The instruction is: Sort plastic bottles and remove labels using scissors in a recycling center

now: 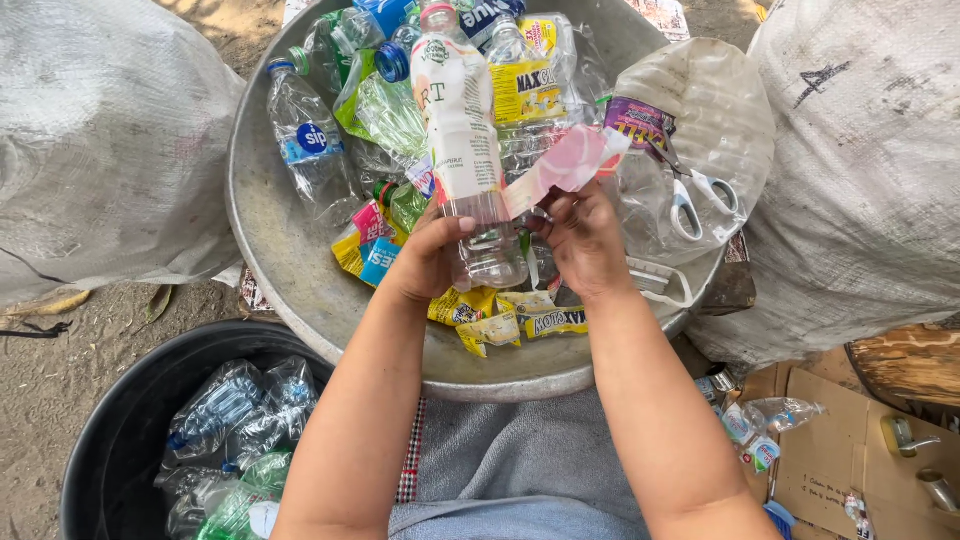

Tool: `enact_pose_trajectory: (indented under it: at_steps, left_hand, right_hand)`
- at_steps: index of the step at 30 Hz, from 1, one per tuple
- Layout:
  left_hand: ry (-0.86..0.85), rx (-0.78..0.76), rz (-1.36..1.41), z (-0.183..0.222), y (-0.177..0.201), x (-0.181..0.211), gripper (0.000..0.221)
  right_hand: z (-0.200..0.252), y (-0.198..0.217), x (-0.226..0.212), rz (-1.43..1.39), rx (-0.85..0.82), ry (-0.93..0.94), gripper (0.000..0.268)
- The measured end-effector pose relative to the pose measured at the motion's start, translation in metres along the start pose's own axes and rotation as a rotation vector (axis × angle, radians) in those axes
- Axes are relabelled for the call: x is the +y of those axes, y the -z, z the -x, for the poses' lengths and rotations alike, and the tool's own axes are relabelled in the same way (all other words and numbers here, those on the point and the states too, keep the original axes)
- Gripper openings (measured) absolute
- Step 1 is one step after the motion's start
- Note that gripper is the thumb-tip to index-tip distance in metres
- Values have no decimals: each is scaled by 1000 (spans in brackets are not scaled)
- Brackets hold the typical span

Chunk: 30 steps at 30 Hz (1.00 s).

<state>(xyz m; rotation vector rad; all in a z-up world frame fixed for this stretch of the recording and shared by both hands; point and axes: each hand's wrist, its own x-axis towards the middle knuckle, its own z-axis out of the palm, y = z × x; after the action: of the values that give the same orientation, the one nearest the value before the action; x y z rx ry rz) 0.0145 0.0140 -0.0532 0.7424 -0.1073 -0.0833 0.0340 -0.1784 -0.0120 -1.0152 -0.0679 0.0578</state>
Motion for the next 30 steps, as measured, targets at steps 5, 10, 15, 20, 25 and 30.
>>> enact_pose_trajectory:
  at_steps: [5, 10, 15, 20, 25, 30]
  left_hand:
    - [-23, -40, -30, 2, -18, 8, 77]
    - [-34, 0, -129, 5, -30, 15, 68]
    - [42, 50, -13, 11, -39, 30, 55]
    - [120, 93, 135, 10, -8, 16, 53]
    - [137, 121, 234, 7, 2, 12, 53]
    - [124, 182, 237, 2, -12, 18, 40]
  right_hand:
    - [6, -10, 1, 307, -135, 97, 41]
    - [5, -4, 5, 394, -192, 193, 2]
    - [6, -8, -5, 22, -74, 55, 8]
    - [-12, 27, -1, -294, 84, -102, 15]
    - [4, -27, -32, -306, 100, -104, 32]
    - [14, -33, -19, 51, -57, -5, 35]
